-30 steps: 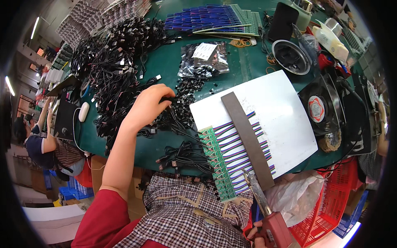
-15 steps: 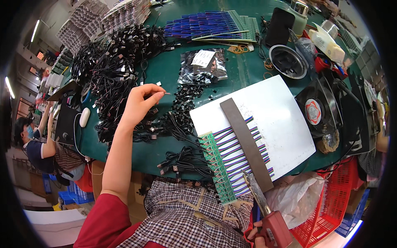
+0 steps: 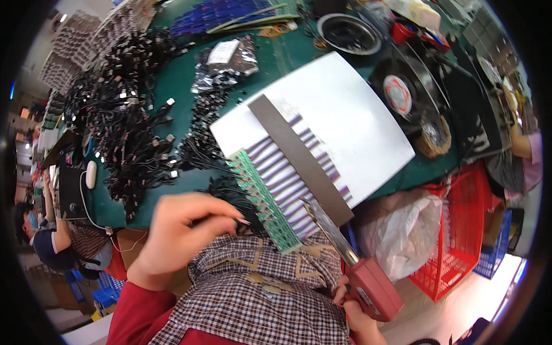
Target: The person solders wires to a circuit board panel using a soldering gun, removes the completed panel, and positions a new board panel under a weight. They then place small electronic components onto the board and solder them in place using the soldering gun.
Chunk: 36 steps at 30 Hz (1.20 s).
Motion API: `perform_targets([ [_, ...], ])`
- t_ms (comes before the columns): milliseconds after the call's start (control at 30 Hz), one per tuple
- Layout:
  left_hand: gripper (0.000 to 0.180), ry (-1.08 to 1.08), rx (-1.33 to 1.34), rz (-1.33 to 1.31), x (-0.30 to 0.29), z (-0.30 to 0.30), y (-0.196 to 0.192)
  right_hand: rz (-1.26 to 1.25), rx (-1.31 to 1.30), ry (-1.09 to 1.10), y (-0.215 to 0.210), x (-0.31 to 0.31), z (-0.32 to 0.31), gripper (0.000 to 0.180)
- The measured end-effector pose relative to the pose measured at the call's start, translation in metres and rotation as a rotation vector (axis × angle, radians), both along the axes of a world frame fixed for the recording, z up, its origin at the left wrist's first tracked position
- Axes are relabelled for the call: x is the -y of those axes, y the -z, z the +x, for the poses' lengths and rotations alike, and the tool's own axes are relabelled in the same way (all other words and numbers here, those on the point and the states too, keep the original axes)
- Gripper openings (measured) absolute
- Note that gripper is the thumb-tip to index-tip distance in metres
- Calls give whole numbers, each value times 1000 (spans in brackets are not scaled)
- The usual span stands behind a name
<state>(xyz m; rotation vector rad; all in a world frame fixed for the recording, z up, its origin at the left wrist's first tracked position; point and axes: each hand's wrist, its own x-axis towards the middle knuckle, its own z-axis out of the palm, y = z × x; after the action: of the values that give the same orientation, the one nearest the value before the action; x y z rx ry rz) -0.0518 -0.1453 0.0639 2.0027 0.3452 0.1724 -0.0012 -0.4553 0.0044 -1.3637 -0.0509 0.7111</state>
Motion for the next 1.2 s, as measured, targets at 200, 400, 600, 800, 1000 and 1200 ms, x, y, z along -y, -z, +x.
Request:
perform_targets([
  [200,10,-73,-128,46,46,0,40,105,8,4,4,2,-1,71],
  [400,11,-87,1,259,57,-1,53,5,54,-98,2,9,2,68],
  [600,11,-153,28,278,59,4,59,41,-71,16,2,11,-2,61],
  [800,11,-219,25,295,58,5,65,52,-32,-52,10,17,-5,58],
  [1000,12,-252,34,318,59,5,68,-26,134,-198,25,27,-5,62],
  [1200,13,-234,75,482,61,6,72,-234,405,-283,31,32,-7,60],
])
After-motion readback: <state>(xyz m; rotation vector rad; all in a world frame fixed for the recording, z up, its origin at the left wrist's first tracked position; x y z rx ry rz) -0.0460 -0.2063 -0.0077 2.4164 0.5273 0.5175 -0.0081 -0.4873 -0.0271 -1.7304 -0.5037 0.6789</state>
